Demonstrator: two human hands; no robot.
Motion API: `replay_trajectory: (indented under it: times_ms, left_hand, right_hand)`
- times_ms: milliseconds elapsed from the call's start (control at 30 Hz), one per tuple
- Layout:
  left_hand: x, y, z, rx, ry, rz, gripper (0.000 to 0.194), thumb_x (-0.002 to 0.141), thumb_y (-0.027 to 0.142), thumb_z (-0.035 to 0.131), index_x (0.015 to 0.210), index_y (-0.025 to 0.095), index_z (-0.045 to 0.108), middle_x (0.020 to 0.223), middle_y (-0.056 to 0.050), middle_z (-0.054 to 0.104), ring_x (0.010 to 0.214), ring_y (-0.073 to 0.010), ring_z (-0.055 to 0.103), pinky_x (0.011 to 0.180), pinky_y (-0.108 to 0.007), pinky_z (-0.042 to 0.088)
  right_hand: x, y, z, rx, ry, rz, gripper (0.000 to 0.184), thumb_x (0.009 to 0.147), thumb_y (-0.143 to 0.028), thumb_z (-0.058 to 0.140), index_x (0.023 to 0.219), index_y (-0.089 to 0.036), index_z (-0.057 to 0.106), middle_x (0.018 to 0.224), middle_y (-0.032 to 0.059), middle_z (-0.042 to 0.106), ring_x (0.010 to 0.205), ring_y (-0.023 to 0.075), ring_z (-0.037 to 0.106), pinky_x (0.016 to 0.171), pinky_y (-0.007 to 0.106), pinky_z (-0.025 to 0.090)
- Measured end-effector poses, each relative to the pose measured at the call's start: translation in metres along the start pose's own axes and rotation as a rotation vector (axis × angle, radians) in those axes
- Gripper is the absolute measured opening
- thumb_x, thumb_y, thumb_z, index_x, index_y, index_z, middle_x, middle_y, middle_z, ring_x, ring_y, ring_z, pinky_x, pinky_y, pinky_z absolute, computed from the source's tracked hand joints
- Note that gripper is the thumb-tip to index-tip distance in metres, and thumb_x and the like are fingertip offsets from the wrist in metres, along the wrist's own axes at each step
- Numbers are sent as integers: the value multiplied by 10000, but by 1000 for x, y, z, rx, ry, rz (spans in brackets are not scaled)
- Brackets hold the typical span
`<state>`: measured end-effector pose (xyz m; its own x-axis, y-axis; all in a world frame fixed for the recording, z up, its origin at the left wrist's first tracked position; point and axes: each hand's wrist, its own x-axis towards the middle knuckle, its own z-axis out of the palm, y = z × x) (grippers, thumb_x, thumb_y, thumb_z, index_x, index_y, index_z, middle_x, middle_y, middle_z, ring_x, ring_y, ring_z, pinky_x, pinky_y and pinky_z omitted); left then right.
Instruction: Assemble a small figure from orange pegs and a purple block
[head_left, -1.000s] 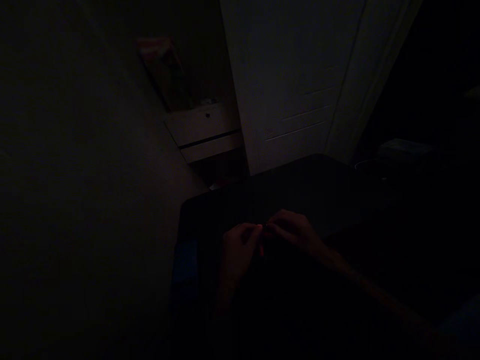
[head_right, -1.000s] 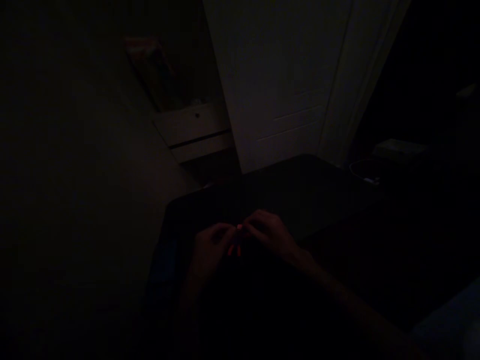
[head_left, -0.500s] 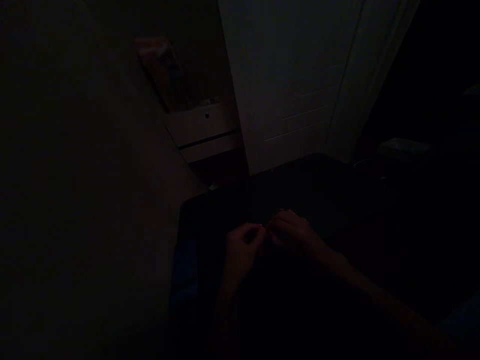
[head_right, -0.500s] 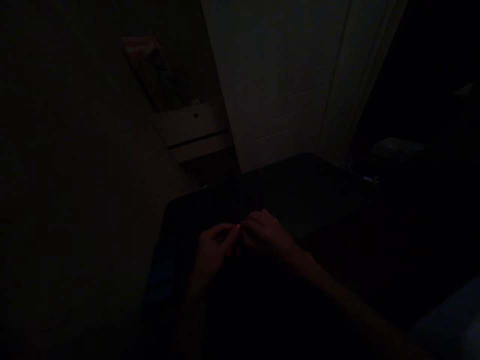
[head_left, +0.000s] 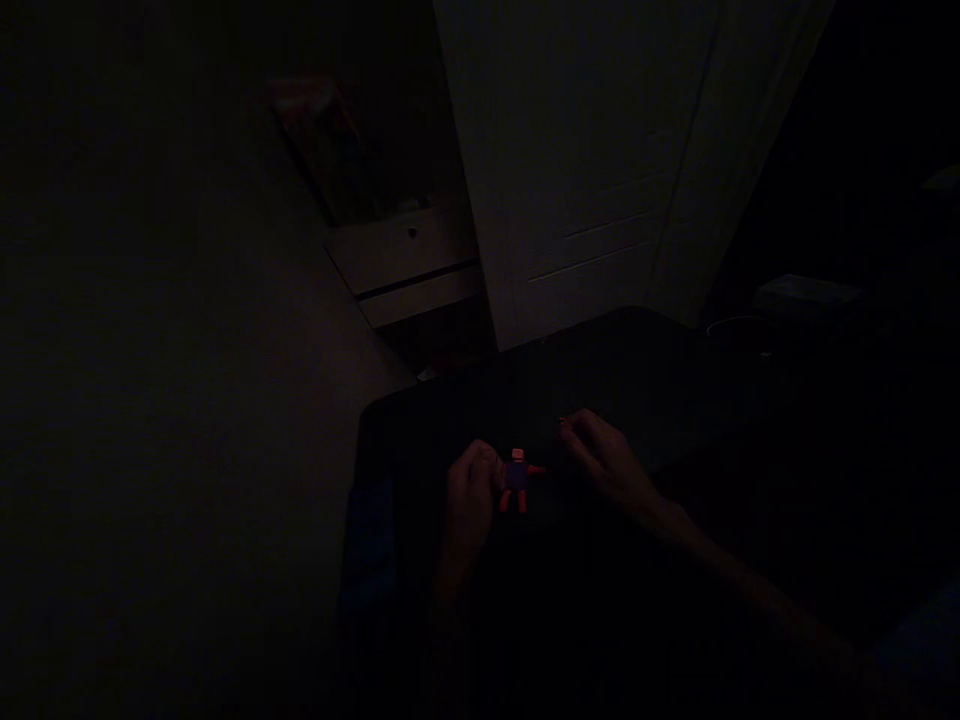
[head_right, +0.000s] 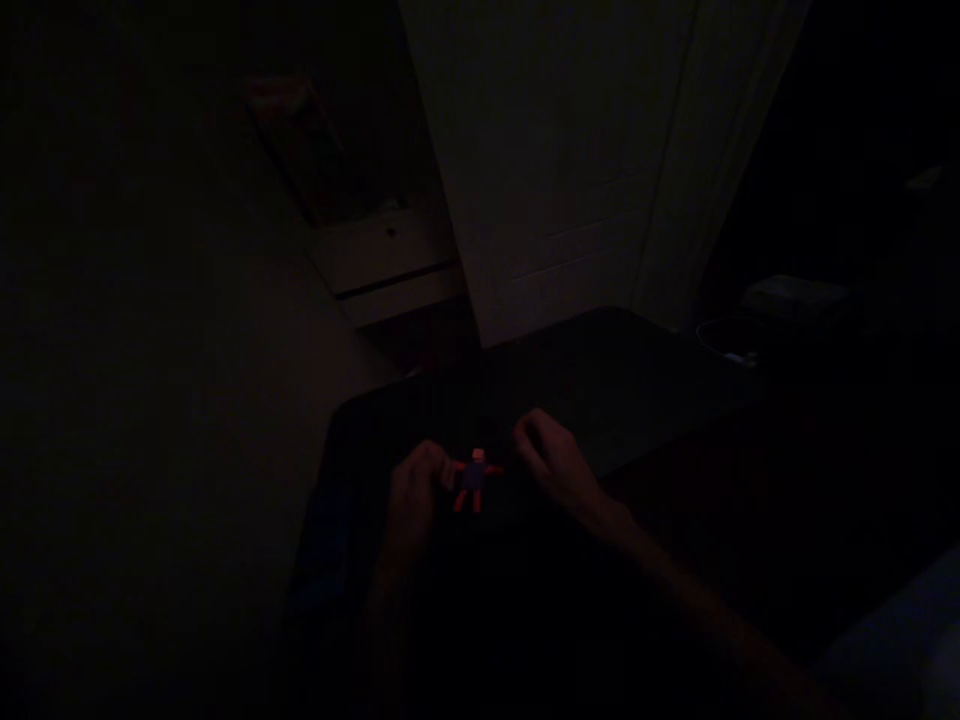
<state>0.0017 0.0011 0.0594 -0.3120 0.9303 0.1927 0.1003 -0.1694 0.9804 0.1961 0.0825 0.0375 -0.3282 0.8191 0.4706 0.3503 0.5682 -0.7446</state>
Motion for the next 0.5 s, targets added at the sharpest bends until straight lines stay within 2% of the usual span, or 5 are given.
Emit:
replay_trajectory:
  times_ms: [100, 200, 367, 500]
  left_hand:
    - [0, 2, 1, 47, 12, -19, 229, 886, 321, 618, 700, 188, 634, 663, 8, 626, 634, -131, 592, 614, -234, 472]
    - [-1, 6, 2, 30, 3, -57, 131, 795, 311, 743, 806, 181, 734, 797, -39, 758, 751, -177, 712, 694, -268, 549]
    - [-2, 11, 3, 29, 63, -86, 145, 722, 304, 813, 776, 173, 784, 782, -59, 794, 742, -208, 752, 688, -295, 589]
    - [-2, 10, 3, 59, 118, -90, 171, 692, 319, 847, 741, 168, 781, 725, -48, 780, 687, -197, 738, 629, -270, 570]
  right_hand:
    - [-1, 5, 2, 13, -6, 5, 211, 1000, -285, 480, 821, -217, 566, 786, 32, 643, 700, 184, 612, 653, 292, 471]
    - [-2, 7, 2, 46, -24, -1, 149, 960, -290, 559, 841, -216, 610, 825, 35, 678, 743, 192, 646, 685, 292, 487]
    - [-1, 4, 0, 71, -31, 5, 109, 909, -306, 647, 856, -211, 657, 823, 32, 702, 755, 200, 670, 689, 294, 496]
    - [-1, 4, 0, 55, -44, 43, 219, 980, -340, 540, 834, -208, 637, 786, 36, 693, 695, 189, 647, 646, 293, 483]
